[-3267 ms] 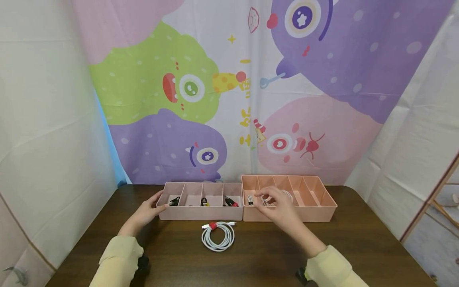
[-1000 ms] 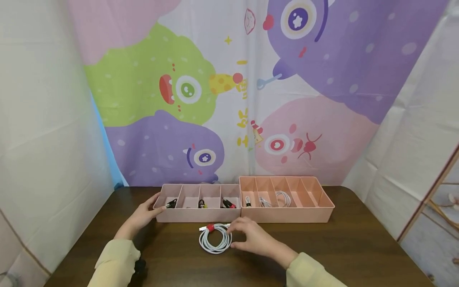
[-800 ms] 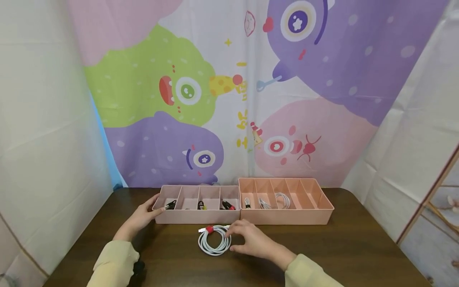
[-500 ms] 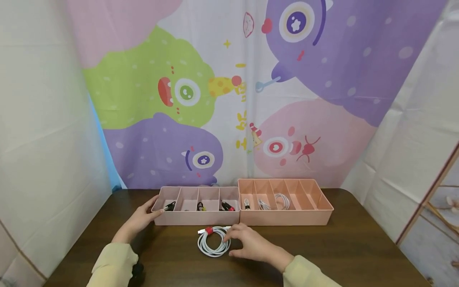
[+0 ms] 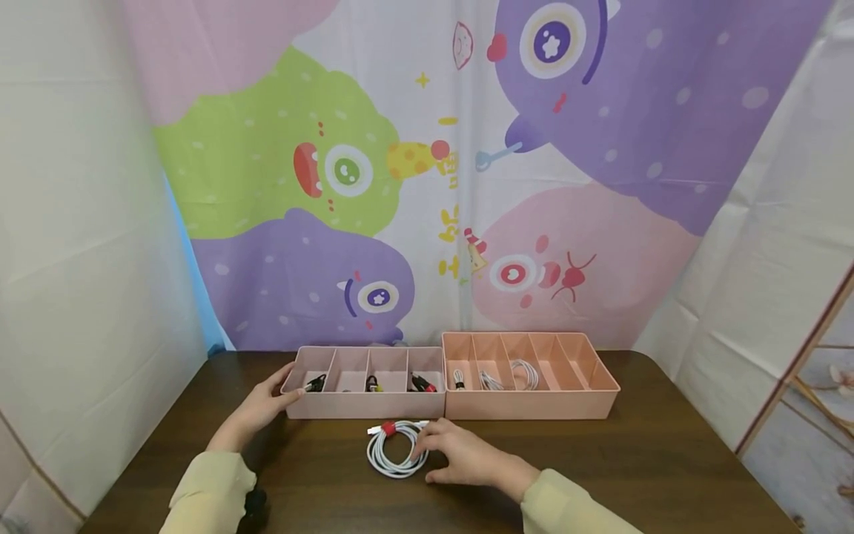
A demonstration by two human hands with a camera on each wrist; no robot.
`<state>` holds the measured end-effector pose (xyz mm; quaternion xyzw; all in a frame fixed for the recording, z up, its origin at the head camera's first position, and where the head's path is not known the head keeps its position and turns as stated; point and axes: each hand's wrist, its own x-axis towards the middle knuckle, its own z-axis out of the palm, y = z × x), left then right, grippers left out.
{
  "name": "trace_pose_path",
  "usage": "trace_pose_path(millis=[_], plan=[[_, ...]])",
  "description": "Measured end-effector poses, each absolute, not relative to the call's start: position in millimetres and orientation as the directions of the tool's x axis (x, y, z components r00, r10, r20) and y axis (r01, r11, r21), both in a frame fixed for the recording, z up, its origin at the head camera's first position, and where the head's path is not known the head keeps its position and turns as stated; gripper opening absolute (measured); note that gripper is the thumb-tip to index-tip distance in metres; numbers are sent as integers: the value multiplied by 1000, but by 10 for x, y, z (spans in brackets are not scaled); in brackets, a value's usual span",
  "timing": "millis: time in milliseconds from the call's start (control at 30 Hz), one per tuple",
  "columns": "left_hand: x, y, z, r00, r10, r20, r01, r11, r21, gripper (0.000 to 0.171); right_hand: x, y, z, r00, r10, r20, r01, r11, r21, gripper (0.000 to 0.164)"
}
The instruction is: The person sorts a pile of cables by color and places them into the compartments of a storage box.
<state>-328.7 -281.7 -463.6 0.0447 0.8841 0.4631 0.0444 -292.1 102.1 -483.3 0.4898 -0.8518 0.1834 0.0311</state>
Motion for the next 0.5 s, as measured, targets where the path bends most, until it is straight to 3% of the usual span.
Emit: trace_pose_path(millis=[200, 500], plan=[[-3290, -2824, -4633, -991, 133, -26, 54, 557, 829, 77, -2944, 1024, -4837, -484, -843, 236, -870, 434, -233, 29], [-3288, -2820, -4638, -990, 139, -28, 54, 551, 833, 77, -2955, 1035, -4833, -482, -851, 209, -871, 441, -215, 25]])
